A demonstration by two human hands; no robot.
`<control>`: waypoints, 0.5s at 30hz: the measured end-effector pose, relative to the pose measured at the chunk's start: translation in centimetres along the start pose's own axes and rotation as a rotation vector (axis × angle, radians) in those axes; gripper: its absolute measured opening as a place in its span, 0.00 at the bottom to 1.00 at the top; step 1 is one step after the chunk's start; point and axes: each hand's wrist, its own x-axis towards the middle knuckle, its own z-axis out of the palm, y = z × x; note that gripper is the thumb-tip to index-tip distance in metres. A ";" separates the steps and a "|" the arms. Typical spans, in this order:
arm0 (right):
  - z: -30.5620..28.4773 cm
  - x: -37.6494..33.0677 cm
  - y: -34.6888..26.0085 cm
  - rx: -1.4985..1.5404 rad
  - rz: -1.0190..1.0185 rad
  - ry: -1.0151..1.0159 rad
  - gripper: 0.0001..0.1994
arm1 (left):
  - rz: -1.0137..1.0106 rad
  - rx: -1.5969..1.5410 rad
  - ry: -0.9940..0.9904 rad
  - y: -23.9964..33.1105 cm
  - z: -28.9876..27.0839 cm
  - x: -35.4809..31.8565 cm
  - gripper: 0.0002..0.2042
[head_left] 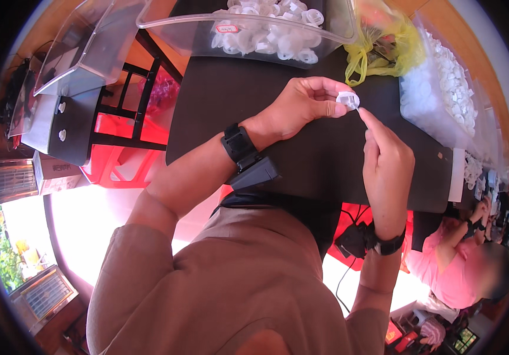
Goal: Assembling small white plastic components by fitting them together and using a small metal tool to adjust or test the fit.
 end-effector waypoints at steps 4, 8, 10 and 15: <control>-2.9 -3.5 4.3 0.390 0.369 0.360 0.17 | -0.026 -0.051 0.022 0.7 0.1 -0.6 0.15; -14.3 -11.6 19.1 -0.022 0.569 0.971 0.29 | -0.057 -0.092 0.010 1.2 0.6 -0.6 0.16; -16.5 -14.2 23.7 -0.322 0.462 1.012 0.29 | -0.053 -0.100 0.011 1.1 0.7 -0.2 0.16; -13.4 -8.1 13.3 0.058 0.531 0.759 0.29 | -0.052 -0.044 -0.026 0.9 0.9 -0.2 0.16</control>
